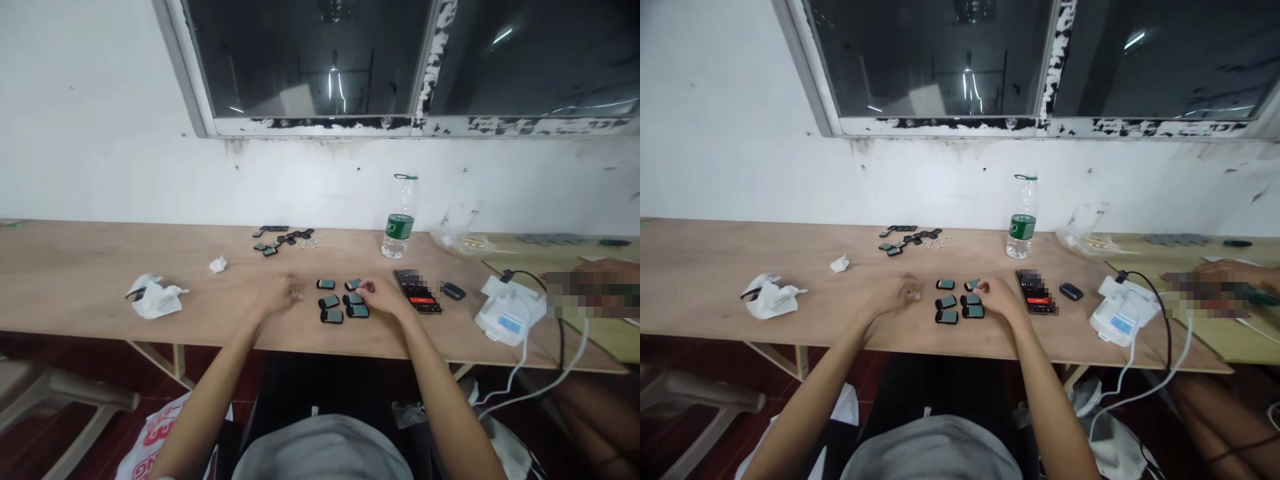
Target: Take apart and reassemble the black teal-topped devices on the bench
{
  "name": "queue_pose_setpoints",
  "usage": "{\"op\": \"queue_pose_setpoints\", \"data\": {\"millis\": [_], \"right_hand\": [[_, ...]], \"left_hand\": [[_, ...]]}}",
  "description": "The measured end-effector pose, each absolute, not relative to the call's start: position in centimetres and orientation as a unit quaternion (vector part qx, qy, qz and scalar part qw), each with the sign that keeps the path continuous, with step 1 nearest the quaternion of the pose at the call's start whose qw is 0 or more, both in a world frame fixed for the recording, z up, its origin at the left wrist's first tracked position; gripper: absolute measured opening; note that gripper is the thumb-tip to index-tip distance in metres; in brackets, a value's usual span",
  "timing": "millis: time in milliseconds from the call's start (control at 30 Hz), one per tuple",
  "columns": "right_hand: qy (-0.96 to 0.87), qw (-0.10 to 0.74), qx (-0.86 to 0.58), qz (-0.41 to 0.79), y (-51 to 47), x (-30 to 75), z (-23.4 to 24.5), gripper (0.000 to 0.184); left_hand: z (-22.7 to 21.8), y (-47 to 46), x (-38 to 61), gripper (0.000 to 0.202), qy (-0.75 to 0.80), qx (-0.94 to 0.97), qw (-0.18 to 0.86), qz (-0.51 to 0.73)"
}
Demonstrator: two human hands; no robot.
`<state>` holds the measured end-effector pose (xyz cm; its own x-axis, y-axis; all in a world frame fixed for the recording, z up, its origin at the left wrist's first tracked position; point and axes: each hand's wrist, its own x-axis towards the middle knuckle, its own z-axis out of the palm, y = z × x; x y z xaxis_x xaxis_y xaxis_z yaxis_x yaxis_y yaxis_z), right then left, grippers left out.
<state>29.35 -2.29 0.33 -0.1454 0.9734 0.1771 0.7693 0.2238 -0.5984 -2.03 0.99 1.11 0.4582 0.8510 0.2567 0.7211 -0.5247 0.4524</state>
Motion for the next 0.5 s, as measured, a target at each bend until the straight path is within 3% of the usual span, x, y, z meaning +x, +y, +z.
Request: {"op": "queue_pose_setpoints", "data": {"millis": [233,500], "right_hand": [[-0.747,0.23,-0.583,0.221,-2.4,29.3,0.3,0.021],[-0.731,0.334,-0.538,0.253,-1.8,29.5,-0.8,0.02]], "left_hand": [[0.5,1.3,-2.2,0.022,0.491,0.859,0.052,0.139],[0.3,1.1,-1.5,0.017,0.465,0.863,0.057,0.191]]}}
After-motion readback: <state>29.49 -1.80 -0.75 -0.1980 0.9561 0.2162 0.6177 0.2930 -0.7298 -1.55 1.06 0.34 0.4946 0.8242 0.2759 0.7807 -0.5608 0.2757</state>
